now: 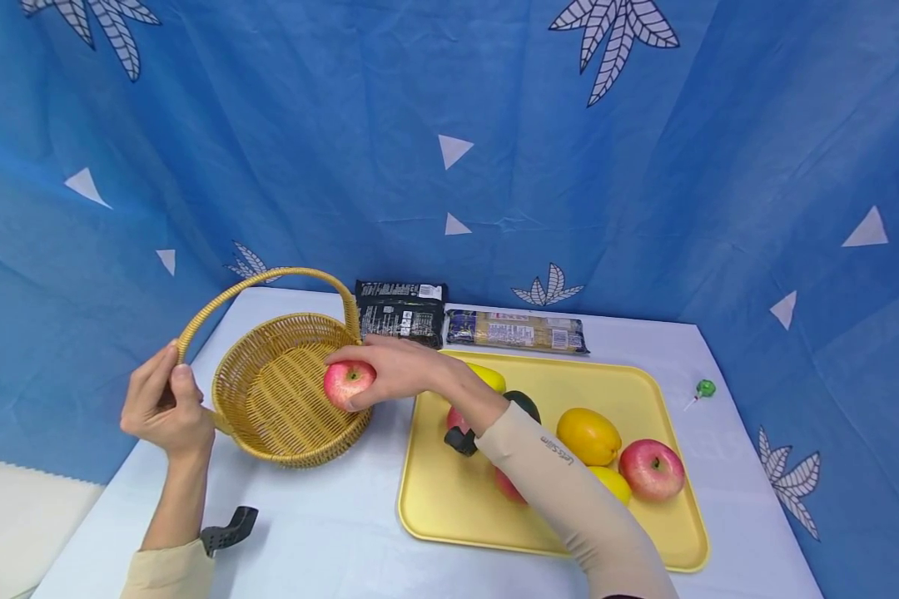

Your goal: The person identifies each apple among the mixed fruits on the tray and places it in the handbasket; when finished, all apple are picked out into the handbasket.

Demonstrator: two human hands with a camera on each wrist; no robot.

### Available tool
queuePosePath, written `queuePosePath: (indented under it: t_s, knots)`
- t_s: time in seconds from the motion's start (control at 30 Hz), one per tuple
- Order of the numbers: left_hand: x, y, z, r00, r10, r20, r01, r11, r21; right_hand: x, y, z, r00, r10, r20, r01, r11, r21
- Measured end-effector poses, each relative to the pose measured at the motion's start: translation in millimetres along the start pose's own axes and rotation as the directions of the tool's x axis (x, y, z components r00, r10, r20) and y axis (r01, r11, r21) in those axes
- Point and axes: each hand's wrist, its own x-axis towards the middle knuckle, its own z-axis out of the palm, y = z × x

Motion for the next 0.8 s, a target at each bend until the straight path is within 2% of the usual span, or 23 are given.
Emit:
queuePosePath:
  t_s: [0.37, 0.8]
  knots:
    - [-0.4, -0.8, 1.4, 1.000, -0.003, 0.001, 0.003, 1.000, -0.014, 12.0, -1.0, 2.5, 1.000, -0.019, 0.012, 0.018, 0.999, 0.028]
    - [-0.9, 0.0, 0.1, 1.000, -0.003, -0.006, 0.003, 1.000, -0.004, 34.5, -25.0, 9.1, 0.996, -0.062, 0.060, 0.060, 0.998, 0.032]
